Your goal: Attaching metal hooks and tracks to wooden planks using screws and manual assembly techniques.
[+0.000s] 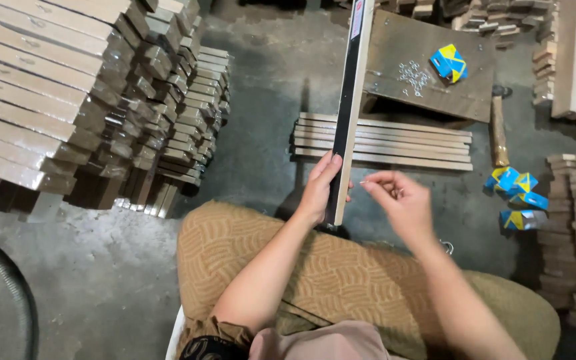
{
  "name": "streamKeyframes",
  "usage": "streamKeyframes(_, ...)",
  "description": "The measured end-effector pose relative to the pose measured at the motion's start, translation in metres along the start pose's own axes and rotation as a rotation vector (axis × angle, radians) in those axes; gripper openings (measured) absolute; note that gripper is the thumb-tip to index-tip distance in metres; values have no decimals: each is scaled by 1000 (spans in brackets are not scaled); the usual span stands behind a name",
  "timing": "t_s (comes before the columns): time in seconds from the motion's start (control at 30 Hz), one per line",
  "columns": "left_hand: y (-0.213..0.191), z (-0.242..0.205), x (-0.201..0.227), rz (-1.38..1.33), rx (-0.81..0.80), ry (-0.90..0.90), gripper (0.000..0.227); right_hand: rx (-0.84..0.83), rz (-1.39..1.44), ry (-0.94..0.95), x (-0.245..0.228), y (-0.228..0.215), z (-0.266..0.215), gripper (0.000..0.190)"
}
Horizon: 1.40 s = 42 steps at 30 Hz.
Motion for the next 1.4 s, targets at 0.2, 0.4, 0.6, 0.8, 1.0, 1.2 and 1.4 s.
streamKeyframes(0.2, 12, -35, -6, 48, -76, -30, 57, 151, -183, -404, -37, -3, -50, 10)
streamKeyframes(0.4, 8, -51, -23, 20, -119, -107, 54, 189, -179, -500, -44, -3, -70, 9)
streamKeyframes(0.6, 4, -52, -29, 33, -132, -127, 53, 224, -347, -765, -68, -2, -87, 7)
streamKeyframes(0.8, -7, -34, -26, 139, -156, 48, 47, 404, -840, -991, -78, 12, -109, 9)
streamKeyframes(1.0, 18, -83, 23, 565, -105, 276, 50, 187, -178, -262, -6, 10, -82, 3)
streamKeyframes(1.2, 37, -94, 31, 841, -117, 377, 51, -105, 527, 493, 45, 24, -85, 5)
streamKeyframes(1.4, 36, -86, 15, 693, -99, 295, 51, 105, -322, -472, -8, -17, -86, 16)
Point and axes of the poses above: each hand's wrist, its own z-axis towards the middle knuckle, its own y-axis out of the palm, x = y × z, the point moved 8 cm from there along z, towards the middle knuckle, and after that the axes turned 7 degrees about -z, right-handed, at the moved point
